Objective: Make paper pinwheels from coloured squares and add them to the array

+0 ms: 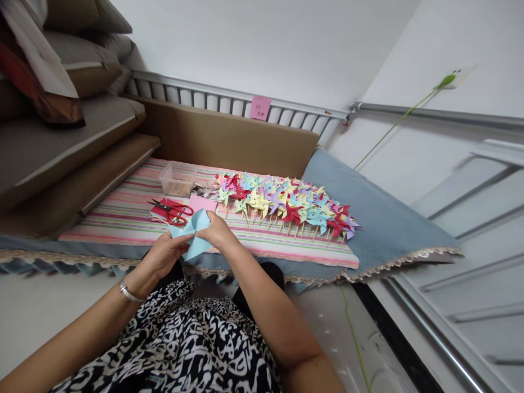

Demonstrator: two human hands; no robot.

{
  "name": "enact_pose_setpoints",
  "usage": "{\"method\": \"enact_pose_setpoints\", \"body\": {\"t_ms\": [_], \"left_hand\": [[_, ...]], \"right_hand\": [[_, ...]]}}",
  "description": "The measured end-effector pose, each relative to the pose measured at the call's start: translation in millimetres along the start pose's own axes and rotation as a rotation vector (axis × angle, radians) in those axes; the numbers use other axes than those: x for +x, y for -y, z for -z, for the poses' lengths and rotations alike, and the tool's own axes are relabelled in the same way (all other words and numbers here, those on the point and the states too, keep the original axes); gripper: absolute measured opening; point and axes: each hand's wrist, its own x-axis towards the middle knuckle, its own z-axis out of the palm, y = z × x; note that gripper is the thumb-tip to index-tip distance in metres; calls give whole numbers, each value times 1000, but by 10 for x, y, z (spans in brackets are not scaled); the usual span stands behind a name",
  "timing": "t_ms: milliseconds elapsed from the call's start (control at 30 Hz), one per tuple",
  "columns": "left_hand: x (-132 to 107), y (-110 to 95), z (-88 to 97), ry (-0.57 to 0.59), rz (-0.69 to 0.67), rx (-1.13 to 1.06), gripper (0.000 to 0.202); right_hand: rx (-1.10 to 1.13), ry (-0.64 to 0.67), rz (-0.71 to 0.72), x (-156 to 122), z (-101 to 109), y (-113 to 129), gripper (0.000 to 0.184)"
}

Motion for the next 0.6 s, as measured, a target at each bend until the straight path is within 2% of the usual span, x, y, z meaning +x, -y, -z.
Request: {"method": "enact_pose_setpoints", "body": {"t_ms": [233, 400, 467, 533, 600], "left_hand": [[2, -1, 26, 45, -45, 88, 34], [-34, -14, 45, -71, -193, 141, 81], [-52, -33, 44, -63, -262, 154, 89], [-65, -50, 45, -43, -319, 155, 82], [-69, -58, 51, -27, -350, 160, 57]], "right_hand": [[-8, -13, -17, -4, -1, 58, 46], [-14, -46, -41, 0, 15, 66, 46], [-7, -58, -48, 9, 21, 57, 45], [6, -61, -56, 17, 24, 49, 43], [18, -62, -64, 20, 26, 45, 41]]}}
